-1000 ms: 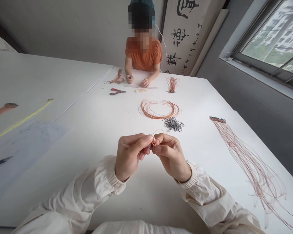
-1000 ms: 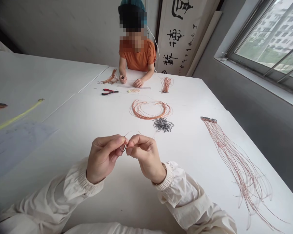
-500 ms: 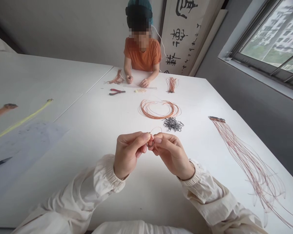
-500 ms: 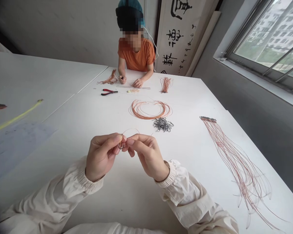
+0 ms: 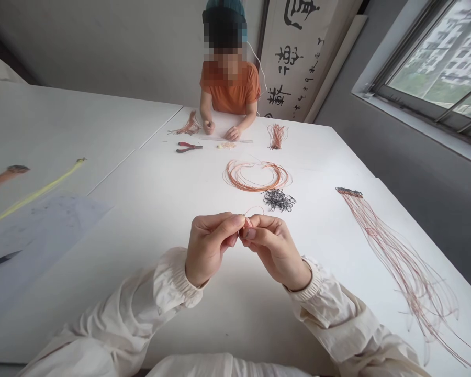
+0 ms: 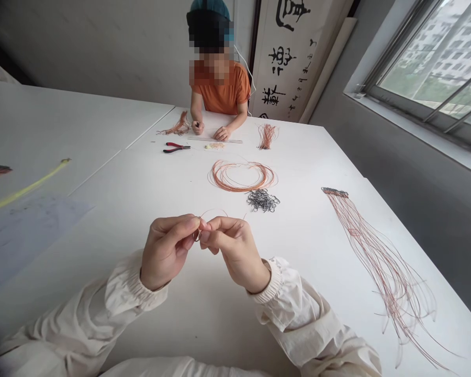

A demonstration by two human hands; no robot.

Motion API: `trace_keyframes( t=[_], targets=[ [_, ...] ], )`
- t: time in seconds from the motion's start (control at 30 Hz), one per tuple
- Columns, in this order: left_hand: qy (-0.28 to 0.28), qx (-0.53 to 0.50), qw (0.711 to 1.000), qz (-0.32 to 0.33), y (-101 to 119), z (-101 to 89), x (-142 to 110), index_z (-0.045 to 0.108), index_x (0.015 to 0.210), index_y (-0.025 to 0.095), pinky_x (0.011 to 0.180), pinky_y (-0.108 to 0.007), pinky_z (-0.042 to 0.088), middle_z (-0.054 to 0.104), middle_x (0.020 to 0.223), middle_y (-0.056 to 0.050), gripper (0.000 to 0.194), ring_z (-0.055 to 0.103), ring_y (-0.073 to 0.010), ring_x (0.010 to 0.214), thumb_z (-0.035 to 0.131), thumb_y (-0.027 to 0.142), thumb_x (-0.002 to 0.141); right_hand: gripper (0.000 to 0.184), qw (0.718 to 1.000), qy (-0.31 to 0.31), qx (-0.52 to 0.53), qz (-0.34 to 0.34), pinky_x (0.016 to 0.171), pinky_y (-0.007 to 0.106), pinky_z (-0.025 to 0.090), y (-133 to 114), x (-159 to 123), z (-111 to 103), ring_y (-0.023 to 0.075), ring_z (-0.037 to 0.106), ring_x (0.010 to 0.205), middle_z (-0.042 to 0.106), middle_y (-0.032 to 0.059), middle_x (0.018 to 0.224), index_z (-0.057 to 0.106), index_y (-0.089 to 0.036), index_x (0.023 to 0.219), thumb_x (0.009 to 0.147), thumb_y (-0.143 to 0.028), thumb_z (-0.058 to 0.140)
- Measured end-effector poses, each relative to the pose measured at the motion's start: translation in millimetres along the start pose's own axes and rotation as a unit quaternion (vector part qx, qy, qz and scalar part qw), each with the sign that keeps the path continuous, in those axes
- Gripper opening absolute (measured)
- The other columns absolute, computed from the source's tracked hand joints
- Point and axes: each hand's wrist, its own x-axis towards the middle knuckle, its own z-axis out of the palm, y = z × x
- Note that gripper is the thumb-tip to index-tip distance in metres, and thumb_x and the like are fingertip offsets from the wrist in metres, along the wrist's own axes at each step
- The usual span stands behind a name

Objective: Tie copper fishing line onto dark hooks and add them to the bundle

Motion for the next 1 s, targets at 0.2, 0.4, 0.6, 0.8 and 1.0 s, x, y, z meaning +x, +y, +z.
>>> trace_keyframes(
  t=[0.2, 0.4, 0.6, 0.8, 1.0],
  targets=[
    [0.033, -0.046, 0.998, -0.005, 3.6, -3.9, 5.9, 0.071, 0.062, 0.016, 0.044, -0.023, 0.035, 0.041, 0.046, 0.003, 0.025, 0.038, -0.0074, 0.046, 0.065, 0.025, 0.084, 0.009, 0.999, -0.045, 0.01, 0.021, 0.055, 0.027, 0.029, 1.3, -2.3, -3.3, 0.0112, 0.042, 0.058, 0.06, 0.0005, 0.063, 0.065, -0.017, 0.068, 0.077, -0.015, 0.065],
    [-0.034, -0.089, 0.995, -0.04, 3.0, 1.4, 4.0, 0.066, 0.059, 0.015, 0.047, -0.032, 0.051, 0.034, 0.049, 0.004, 0.03, 0.049, -0.0136, 0.049, 0.062, 0.024, 0.087, 0.006, 1.0, -0.004, -0.011, -0.014, 0.055, 0.027, 0.031, -5.5, 0.1, 4.8, 0.0112, 0.045, 0.06, 0.065, 0.0016, 0.071, 0.072, -0.018, 0.077, 0.078, -0.024, 0.073],
    [-0.024, -0.082, 0.996, -0.027, 0.3, -0.4, 4.1, 0.067, 0.057, 0.016, 0.051, -0.032, 0.05, 0.031, 0.049, 0.004, 0.03, 0.043, -0.0114, 0.049, 0.064, 0.025, 0.085, 0.004, 0.999, 0.024, 0.015, -0.023, 0.055, 0.027, 0.03, -0.5, 1.7, 5.2, 0.0116, 0.045, 0.062, 0.063, 0.0012, 0.07, 0.074, -0.019, 0.079, 0.077, -0.023, 0.074],
    [-0.005, 0.005, 1.0, 0.022, -1.6, -1.6, 3.4, 0.075, 0.07, 0.018, 0.051, -0.028, 0.033, 0.031, 0.048, 0.004, 0.022, 0.031, -0.0092, 0.049, 0.063, 0.027, 0.085, 0.007, 0.996, 0.069, -0.012, -0.047, 0.055, 0.027, 0.028, 5.6, 1.4, 7.7, 0.0109, 0.043, 0.06, 0.064, 0.0004, 0.068, 0.075, -0.02, 0.078, 0.074, -0.023, 0.08],
    [-0.007, -0.029, 1.0, 0.004, -1.5, -0.2, 3.6, 0.072, 0.063, 0.018, 0.056, -0.029, 0.038, 0.029, 0.046, 0.005, 0.025, 0.034, -0.0096, 0.049, 0.063, 0.025, 0.085, 0.008, 0.997, 0.067, -0.007, -0.034, 0.059, 0.027, 0.031, 6.4, -0.6, 8.5, 0.012, 0.046, 0.062, 0.062, 0.0003, 0.065, 0.073, -0.019, 0.071, 0.076, -0.023, 0.078]
  ],
)
